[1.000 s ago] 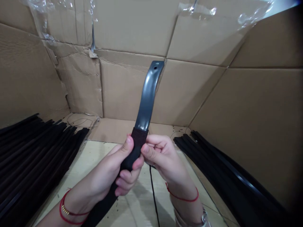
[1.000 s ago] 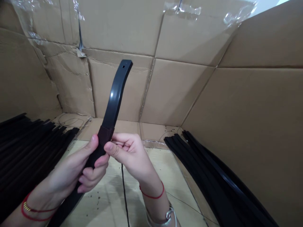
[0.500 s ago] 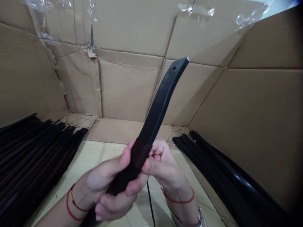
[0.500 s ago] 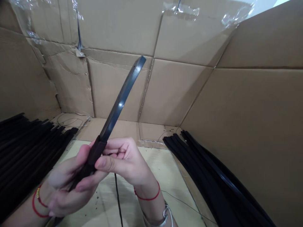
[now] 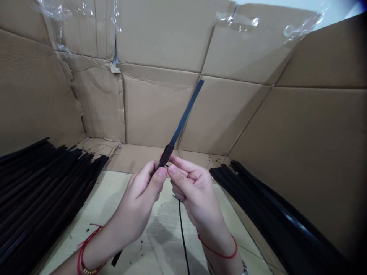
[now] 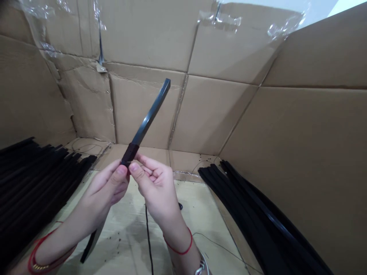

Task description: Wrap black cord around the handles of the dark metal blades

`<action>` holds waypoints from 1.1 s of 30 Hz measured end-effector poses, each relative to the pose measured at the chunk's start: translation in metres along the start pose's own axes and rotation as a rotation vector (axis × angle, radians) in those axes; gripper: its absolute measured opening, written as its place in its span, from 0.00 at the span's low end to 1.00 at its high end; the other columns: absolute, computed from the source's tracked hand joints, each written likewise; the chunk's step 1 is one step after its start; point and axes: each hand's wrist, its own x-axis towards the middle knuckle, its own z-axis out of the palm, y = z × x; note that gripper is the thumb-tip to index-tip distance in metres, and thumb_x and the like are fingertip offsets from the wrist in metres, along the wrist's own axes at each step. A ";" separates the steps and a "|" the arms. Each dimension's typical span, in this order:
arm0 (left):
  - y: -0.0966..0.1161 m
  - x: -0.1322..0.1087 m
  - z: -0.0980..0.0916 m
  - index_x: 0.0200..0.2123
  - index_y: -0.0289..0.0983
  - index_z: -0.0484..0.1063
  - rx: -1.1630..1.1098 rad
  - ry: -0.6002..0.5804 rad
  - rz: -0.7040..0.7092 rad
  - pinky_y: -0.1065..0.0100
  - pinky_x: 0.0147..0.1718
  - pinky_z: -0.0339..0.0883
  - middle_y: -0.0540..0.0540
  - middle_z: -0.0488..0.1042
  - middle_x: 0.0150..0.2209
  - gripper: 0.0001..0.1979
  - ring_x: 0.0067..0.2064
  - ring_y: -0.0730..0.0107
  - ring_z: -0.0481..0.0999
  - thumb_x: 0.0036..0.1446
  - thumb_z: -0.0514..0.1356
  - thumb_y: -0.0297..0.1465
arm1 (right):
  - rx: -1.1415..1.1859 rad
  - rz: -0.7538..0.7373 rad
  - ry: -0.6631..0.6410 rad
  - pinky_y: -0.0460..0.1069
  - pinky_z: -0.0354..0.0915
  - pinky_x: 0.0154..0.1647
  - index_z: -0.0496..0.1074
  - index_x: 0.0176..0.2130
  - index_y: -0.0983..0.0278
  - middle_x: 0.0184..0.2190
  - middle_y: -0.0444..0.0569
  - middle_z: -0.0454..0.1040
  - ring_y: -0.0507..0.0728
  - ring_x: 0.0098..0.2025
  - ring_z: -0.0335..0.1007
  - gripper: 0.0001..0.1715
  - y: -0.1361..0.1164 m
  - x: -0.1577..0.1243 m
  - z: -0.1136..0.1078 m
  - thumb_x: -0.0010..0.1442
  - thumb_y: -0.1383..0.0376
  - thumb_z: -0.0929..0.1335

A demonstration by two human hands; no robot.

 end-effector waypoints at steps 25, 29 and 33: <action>0.007 0.008 -0.013 0.23 0.35 0.61 -0.503 -0.319 -0.435 0.80 0.15 0.42 0.59 0.46 0.16 0.27 0.18 0.83 0.43 0.56 0.56 0.54 | -0.370 -0.193 0.083 0.38 0.68 0.18 0.74 0.27 0.67 0.19 0.43 0.75 0.48 0.19 0.73 0.11 -0.010 -0.010 0.018 0.62 0.69 0.68; 0.008 0.006 -0.013 0.33 0.35 0.64 -0.246 -0.306 -0.303 0.77 0.19 0.56 0.55 0.58 0.16 0.26 0.18 0.79 0.57 0.64 0.45 0.53 | -0.338 -0.144 0.063 0.40 0.65 0.13 0.67 0.26 0.66 0.14 0.41 0.70 0.50 0.14 0.69 0.14 -0.005 -0.010 0.019 0.64 0.66 0.65; 0.007 0.006 -0.007 0.36 0.37 0.62 0.053 -0.038 -0.053 0.78 0.22 0.59 0.55 0.64 0.19 0.18 0.21 0.79 0.64 0.64 0.51 0.48 | -0.367 -0.082 -0.013 0.43 0.67 0.19 0.71 0.30 0.68 0.15 0.43 0.69 0.51 0.17 0.70 0.13 -0.004 -0.007 0.015 0.65 0.65 0.65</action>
